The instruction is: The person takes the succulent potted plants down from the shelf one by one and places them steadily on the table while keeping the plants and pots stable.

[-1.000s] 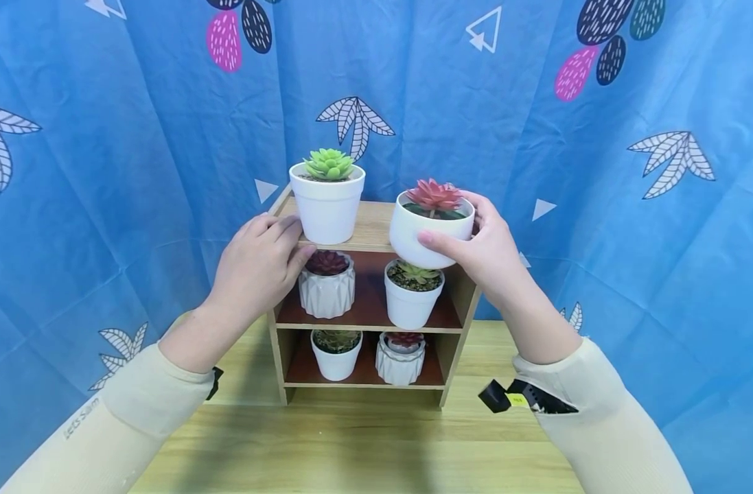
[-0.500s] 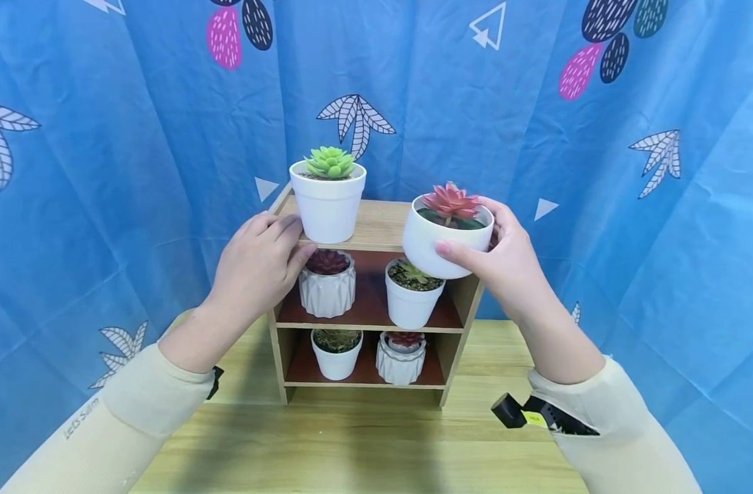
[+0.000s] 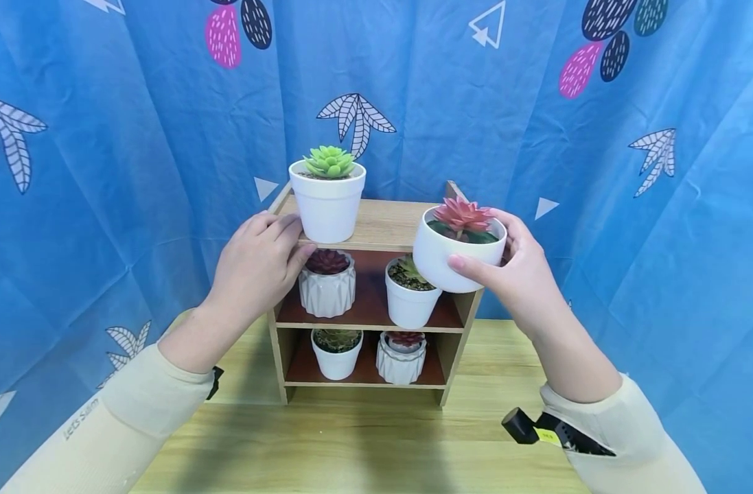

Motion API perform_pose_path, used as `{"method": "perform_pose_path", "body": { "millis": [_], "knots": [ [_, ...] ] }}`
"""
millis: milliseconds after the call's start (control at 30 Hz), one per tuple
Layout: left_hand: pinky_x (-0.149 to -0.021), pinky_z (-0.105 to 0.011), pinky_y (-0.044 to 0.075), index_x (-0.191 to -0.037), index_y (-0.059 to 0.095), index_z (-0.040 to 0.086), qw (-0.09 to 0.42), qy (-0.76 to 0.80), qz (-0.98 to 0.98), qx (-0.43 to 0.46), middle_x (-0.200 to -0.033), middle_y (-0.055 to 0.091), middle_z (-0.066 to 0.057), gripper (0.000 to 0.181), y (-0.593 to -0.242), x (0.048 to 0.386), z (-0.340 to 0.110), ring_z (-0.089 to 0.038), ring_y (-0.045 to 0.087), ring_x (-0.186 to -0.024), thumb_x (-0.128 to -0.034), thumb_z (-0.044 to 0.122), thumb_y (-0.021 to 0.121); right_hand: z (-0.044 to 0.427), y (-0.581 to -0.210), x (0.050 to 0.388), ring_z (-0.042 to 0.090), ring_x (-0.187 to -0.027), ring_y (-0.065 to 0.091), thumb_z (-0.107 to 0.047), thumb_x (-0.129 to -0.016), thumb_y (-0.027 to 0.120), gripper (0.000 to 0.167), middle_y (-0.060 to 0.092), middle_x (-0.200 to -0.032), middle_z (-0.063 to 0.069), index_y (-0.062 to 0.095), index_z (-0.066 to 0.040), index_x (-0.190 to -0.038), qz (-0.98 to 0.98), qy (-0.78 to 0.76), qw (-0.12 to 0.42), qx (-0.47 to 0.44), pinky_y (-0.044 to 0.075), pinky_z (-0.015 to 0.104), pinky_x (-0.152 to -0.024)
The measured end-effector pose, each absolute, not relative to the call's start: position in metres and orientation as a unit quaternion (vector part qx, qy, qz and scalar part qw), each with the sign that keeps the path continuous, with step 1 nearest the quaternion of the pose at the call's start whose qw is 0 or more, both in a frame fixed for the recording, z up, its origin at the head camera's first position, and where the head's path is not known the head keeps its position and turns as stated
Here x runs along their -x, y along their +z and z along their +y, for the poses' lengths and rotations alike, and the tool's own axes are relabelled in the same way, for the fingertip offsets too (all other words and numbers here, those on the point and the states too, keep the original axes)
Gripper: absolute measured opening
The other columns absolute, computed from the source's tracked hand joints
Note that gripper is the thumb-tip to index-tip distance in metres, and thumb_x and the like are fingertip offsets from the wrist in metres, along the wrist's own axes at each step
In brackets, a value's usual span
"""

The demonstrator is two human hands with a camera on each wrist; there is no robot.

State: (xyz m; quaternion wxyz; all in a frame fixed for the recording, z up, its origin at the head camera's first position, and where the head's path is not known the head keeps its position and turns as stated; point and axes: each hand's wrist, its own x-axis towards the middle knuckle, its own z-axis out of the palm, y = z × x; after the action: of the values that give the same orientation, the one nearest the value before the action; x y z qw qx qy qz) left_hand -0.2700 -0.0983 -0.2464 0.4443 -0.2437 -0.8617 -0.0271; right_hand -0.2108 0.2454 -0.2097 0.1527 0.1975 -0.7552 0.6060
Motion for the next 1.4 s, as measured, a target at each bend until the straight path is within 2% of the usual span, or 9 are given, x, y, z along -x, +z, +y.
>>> {"method": "perform_pose_path", "body": {
  "millis": [267,633,1400],
  "knots": [
    [-0.109,-0.044,0.041,-0.126,0.064,0.000,0.441,-0.024,-0.864,0.240,-0.127,0.066,-0.016,0.047,-0.245,0.268,-0.098,-0.034,0.057,-0.114,-0.0986,0.038,0.062,0.254,-0.219,0.205,0.018,-0.116,0.054,-0.002,-0.089,0.070,0.065,0.055,-0.134,0.005,0.038,-0.012,-0.145,-0.748,0.612,0.151,-0.206,0.051,0.018,-0.087],
    [-0.109,-0.045,0.041,-0.125,0.063,0.000,0.439,-0.022,-0.865,0.240,-0.127,0.067,-0.016,0.047,-0.244,0.266,-0.099,-0.034,0.058,-0.114,-0.0988,0.039,0.061,0.265,-0.231,0.199,0.019,-0.119,0.050,-0.002,-0.090,0.069,0.068,0.048,-0.139,0.005,0.035,-0.014,-0.148,-0.764,0.596,0.149,-0.197,0.053,0.018,-0.084],
    [-0.110,-0.045,0.041,-0.124,0.065,-0.001,0.446,-0.021,-0.861,0.245,-0.125,0.067,-0.016,0.045,-0.244,0.264,-0.099,-0.034,0.058,-0.114,-0.0997,0.037,0.060,0.282,-0.255,0.194,0.013,-0.111,0.055,0.000,-0.089,0.070,0.067,0.052,-0.132,-0.001,0.036,-0.016,-0.146,-0.796,0.560,0.155,-0.172,0.053,0.017,-0.080]
  ]
}}
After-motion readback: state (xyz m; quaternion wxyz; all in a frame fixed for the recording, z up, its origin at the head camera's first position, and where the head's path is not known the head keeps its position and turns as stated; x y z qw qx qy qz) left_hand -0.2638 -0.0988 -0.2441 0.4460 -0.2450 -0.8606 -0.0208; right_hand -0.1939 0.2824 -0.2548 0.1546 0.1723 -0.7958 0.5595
